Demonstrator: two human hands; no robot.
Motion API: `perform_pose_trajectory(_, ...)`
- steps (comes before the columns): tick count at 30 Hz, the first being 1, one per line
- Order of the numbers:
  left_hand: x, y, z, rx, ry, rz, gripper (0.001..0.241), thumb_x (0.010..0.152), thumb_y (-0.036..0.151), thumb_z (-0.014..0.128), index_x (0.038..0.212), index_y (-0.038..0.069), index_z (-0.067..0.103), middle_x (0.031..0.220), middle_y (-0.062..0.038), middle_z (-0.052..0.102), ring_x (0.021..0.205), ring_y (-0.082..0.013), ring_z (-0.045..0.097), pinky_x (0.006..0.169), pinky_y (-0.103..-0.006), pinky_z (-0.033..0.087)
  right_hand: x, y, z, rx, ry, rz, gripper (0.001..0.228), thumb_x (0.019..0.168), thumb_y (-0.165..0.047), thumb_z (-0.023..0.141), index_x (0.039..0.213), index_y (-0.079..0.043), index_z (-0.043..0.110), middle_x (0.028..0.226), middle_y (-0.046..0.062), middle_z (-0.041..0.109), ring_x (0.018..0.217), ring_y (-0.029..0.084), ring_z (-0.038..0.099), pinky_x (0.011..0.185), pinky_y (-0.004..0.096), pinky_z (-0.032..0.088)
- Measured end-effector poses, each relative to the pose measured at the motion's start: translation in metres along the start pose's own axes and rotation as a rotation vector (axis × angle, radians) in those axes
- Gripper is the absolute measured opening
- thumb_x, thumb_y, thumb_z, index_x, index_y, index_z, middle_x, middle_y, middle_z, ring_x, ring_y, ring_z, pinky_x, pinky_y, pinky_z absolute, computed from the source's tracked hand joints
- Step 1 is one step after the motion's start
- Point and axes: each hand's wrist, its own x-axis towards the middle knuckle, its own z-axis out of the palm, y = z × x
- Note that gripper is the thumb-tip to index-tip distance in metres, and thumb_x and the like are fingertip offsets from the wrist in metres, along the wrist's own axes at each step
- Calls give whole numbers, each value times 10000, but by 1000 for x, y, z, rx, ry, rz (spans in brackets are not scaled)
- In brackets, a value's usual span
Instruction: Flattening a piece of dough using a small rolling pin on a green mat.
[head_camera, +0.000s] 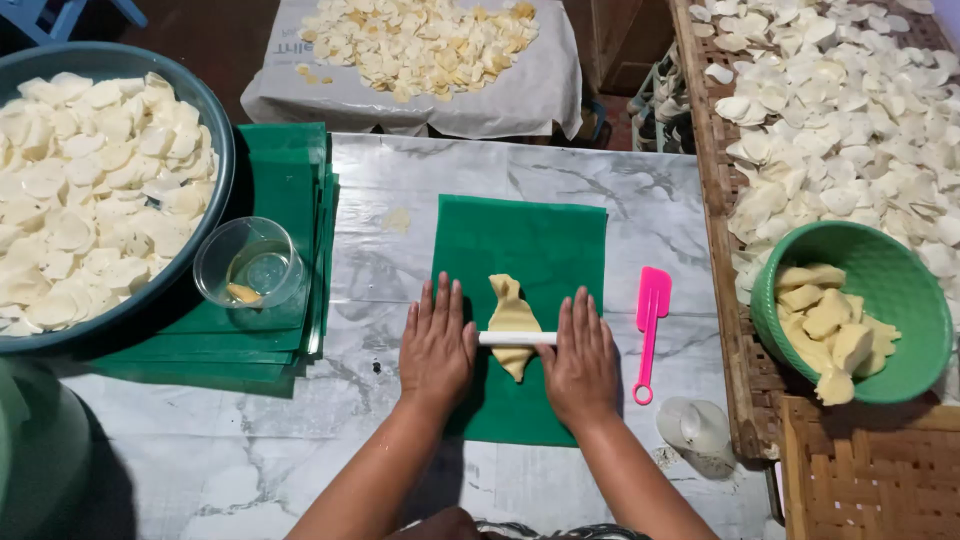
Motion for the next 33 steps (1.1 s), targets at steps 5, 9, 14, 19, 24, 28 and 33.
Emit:
perform_pose_trajectory(5, 19, -5, 7, -14, -37, -10, 627, 1059, 404, 313, 1606, 99, 310, 1694, -118, 260, 1563, -313, 208, 1238, -459, 193, 9, 9, 23, -14, 33, -3, 684, 1048, -480, 430, 1478, 50, 464, 1559, 282, 441, 1414, 396, 471, 1119, 480, 380)
perform_pose_trajectory(9, 81, -9, 9, -74, -206, -103, 655, 1041, 397, 271, 1631, 114, 233, 1719, -118, 161, 1584, -329, 109, 1263, -517, 122, 58, 20, 46, 45, -134, 127, 658, 1061, -497, 401, 1517, -25, 451, 1646, 271, 296, 1502, 392, 341, 1163, 576, 269)
perform_pose_trajectory(14, 64, -3, -9, -65, -254, -103, 664, 1055, 429, 238, 1642, 121, 189, 1731, -109, 99, 1593, -310, 49, 1269, -535, 13, 19, 39, 79, -22, 48, 123, 446, 1012, -636, 469, 862, -221, 531, 906, -27, 474, 816, 217, 583, 726, 398, 443)
perform_pose_trajectory(19, 29, 9, -27, -46, -205, -95, 652, 1066, 434, 239, 1640, 129, 187, 1729, -96, 106, 1591, -292, 45, 1266, -533, -23, -8, 35, 55, -95, 83, 91, 433, 1038, -552, 469, 715, -264, 457, 709, -59, 438, 681, 174, 542, 639, 358, 418)
perform_pose_trajectory(24, 39, 2, -2, -32, -221, -125, 641, 1044, 386, 251, 1632, 132, 227, 1725, -88, 145, 1590, -305, 75, 1273, -543, -8, -5, 29, 62, -71, -49, 240, 185, 952, -365, 462, 950, -194, 531, 972, 14, 506, 892, 262, 558, 731, 420, 440)
perform_pose_trajectory(28, 61, -2, -3, -46, -273, -156, 679, 1032, 421, 255, 1648, 154, 154, 1732, -98, 88, 1591, -314, 51, 1267, -568, -9, 36, 26, 37, 17, -114, 233, 456, 889, -273, 537, 1330, -168, 586, 1391, 111, 543, 1251, 320, 553, 941, 489, 451)
perform_pose_trajectory(33, 25, 5, -18, -50, -182, -94, 648, 1040, 374, 272, 1634, 121, 215, 1721, -113, 152, 1584, -311, 103, 1268, -531, 49, 14, 12, 13, -29, 73, 62, 520, 1068, -402, 431, 1367, -12, 600, 1521, 247, 501, 1365, 362, 528, 1060, 506, 394)
